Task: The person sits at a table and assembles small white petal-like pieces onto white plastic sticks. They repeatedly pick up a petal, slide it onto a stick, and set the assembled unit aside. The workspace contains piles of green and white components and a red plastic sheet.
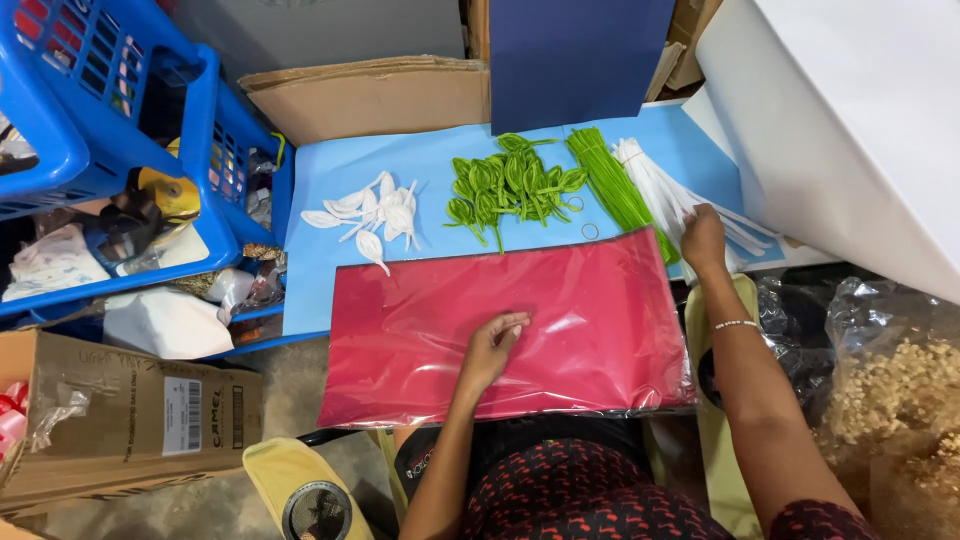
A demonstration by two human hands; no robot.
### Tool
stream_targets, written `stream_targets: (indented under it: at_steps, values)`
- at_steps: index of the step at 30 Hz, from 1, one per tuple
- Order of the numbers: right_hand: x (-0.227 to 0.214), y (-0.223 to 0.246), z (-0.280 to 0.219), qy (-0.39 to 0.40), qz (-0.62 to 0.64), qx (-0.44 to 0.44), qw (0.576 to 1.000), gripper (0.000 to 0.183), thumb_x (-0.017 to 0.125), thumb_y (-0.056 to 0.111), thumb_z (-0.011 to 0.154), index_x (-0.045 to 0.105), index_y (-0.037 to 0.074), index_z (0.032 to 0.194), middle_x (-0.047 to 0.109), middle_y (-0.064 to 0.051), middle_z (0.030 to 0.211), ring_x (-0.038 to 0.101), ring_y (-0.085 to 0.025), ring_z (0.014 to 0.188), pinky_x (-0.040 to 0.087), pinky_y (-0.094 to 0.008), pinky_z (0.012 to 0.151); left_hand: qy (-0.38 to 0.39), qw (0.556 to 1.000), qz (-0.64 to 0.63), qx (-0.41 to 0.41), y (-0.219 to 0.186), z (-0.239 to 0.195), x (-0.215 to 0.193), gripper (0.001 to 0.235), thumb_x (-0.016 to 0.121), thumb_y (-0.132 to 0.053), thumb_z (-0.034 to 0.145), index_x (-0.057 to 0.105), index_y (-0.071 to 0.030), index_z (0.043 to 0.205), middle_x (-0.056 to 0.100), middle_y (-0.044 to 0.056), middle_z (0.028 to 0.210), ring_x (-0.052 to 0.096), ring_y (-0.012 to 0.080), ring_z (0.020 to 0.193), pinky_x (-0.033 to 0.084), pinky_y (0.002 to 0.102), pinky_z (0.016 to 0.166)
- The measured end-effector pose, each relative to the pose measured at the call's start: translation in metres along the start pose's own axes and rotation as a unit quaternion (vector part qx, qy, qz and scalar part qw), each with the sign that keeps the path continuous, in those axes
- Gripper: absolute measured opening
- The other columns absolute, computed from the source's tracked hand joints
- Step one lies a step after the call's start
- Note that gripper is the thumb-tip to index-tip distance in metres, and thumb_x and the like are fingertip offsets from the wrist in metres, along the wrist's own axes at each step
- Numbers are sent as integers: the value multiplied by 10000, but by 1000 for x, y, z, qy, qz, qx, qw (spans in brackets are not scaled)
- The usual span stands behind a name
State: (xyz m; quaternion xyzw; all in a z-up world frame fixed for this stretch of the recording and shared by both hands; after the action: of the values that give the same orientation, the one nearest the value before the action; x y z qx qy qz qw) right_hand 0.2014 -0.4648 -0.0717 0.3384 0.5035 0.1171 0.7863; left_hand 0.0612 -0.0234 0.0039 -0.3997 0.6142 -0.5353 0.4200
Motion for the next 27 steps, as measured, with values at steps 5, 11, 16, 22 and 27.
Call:
stream_targets:
  at_steps: [5, 11, 16, 22, 27]
  values:
    - [-30, 49, -22, 5, -35, 33, 999, 376, 568, 239, 1013, 568, -69, 1228, 632, -343, 987, 612, -532, 955, 494, -611, 730, 6, 1000, 5, 4, 13, 3, 5, 310, 532, -48, 948, 641, -35, 1239, 687, 179, 1144, 592, 281, 1176, 440, 409, 1016]
    - [-49, 81, -35, 8, -67, 28, 997, 472, 815, 365, 831, 650, -1, 1080, 668, -281, 857, 630, -535, 886, 494, -611, 711, 15, 1000, 19, 3, 15, 3, 7, 313, 527, -48, 951, 636, -34, 1244, 688, 180, 1143, 593, 288, 1177, 437, 414, 1018]
    - [-30, 60, -25, 11, -108, 8, 994, 363, 497, 413, 1089, 685, 110, 1022, 676, -189, 799, 658, -470, 848, 507, -569, 693, 19, 1000, 21, 0, 15, 2, 8, 315, 525, -53, 954, 628, -26, 1251, 674, 197, 1162, 578, 306, 1190, 432, 431, 1024]
    - [-50, 85, -30, -122, -187, -109, 969, 185, 604, 235, 1037, 666, 61, 1022, 618, -150, 963, 637, -361, 959, 504, -453, 810, 26, 999, 21, -1, 2, -2, 12, 311, 527, -44, 948, 637, -33, 1238, 680, 194, 1151, 586, 315, 1179, 437, 432, 1013]
    - [-55, 103, -43, 73, -106, 67, 989, 805, 655, 450, 878, 266, 80, 1478, 497, -350, 1308, 417, -544, 1246, 306, -673, 997, 38, 999, 27, 4, -3, -2, 19, 297, 533, -44, 943, 648, -29, 1217, 680, 208, 1130, 592, 327, 1165, 456, 438, 995]
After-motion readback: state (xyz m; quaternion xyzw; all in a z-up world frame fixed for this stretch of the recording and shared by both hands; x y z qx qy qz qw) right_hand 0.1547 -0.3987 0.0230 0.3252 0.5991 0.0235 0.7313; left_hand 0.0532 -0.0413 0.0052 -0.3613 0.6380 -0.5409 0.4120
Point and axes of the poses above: each hand's wrist, its own z-axis towards the middle knuckle, its own x-axis out of the palm, y = z × x, the point moved 7 cm from there along z, towards the middle knuckle
